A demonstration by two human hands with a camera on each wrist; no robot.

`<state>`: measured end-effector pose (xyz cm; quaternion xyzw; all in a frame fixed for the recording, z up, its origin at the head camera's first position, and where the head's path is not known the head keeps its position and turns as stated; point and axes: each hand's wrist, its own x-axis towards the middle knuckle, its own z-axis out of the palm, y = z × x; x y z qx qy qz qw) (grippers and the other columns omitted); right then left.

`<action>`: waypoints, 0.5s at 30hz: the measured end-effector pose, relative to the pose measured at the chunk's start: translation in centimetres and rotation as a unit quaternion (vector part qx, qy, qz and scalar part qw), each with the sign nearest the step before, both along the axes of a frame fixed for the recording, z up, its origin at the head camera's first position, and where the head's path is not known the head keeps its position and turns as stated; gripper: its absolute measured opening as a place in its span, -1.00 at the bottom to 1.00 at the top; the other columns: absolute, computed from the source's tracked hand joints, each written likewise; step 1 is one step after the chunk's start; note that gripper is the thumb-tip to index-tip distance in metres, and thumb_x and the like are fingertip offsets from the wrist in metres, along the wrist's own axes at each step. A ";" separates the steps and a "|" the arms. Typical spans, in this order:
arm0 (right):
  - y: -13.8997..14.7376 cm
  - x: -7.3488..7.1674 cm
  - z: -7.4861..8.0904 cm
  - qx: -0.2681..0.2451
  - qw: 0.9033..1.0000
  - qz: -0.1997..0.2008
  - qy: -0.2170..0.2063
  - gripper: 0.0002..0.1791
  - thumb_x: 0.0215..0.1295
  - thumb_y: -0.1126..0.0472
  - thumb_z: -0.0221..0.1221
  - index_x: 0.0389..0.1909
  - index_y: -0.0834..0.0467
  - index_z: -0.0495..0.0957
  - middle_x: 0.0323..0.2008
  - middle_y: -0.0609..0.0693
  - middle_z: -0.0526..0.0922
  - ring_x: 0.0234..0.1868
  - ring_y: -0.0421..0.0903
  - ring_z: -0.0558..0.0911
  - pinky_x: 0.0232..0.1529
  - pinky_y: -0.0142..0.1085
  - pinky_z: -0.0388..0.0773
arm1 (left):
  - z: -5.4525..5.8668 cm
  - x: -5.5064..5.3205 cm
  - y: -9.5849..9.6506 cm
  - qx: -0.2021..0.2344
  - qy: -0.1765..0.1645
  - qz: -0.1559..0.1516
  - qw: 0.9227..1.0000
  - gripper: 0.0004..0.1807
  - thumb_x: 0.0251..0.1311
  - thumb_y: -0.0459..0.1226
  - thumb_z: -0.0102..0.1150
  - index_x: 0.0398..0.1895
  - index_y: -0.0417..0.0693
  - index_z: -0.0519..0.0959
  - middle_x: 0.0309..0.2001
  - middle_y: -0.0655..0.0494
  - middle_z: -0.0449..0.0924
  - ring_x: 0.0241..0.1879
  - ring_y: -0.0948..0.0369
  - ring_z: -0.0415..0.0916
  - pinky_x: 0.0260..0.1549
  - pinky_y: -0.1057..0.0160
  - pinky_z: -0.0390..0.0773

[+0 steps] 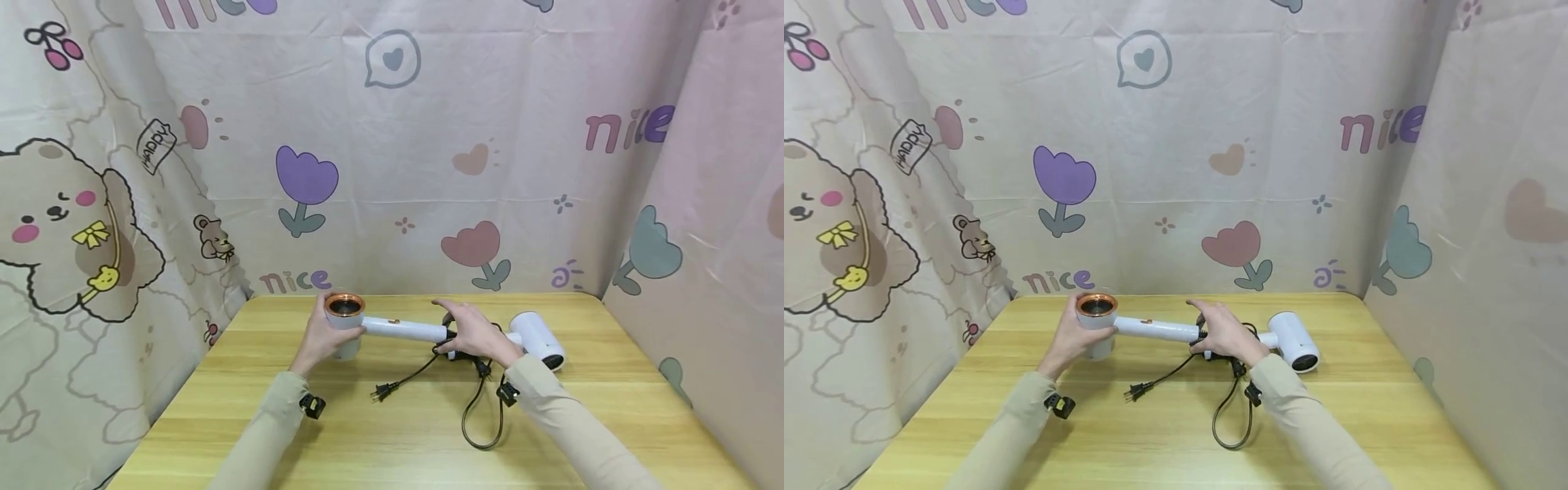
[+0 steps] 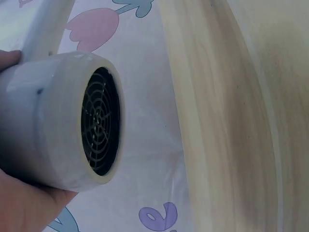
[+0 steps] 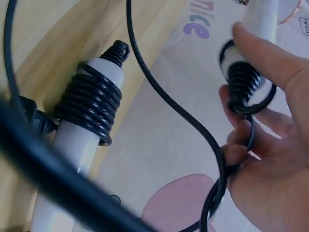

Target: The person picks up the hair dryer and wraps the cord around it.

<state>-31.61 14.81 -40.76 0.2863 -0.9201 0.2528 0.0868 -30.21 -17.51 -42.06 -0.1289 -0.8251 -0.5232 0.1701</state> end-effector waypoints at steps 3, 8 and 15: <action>-0.1 0.1 -0.1 0.016 1.000 0.011 0.006 0.14 -0.20 0.12 0.59 0.46 0.04 0.20 -0.17 -0.04 0.68 0.02 0.07 0.54 0.14 0.03 0.48 | -0.1 0.0 0.2 -0.001 0.015 -0.013 1.000 0.01 -0.19 -0.31 0.59 0.36 -0.07 0.17 0.18 -0.14 0.44 0.10 -0.09 0.47 0.12 -0.16 0.50; -0.4 0.2 -0.5 0.029 0.999 0.016 0.033 0.16 -0.22 0.18 0.59 0.47 0.01 0.18 -0.20 -0.09 0.65 -0.10 -0.03 0.50 -0.02 -0.08 0.51 | 0.0 0.0 0.9 -0.001 0.042 -0.015 0.999 -0.01 -0.24 -0.32 0.60 0.31 -0.07 0.20 0.13 -0.10 0.49 0.05 -0.06 0.51 0.07 -0.12 0.53; -1.2 0.4 -0.9 0.005 0.994 -0.032 0.103 0.05 -0.13 0.20 0.55 0.44 0.03 0.23 -0.16 0.01 0.69 -0.13 -0.04 0.51 -0.14 -0.17 0.57 | 0.0 0.6 1.7 -0.014 0.078 0.042 0.996 -0.04 -0.21 -0.26 0.60 0.30 -0.13 0.24 0.07 -0.09 0.53 -0.05 -0.02 0.56 -0.08 -0.04 0.61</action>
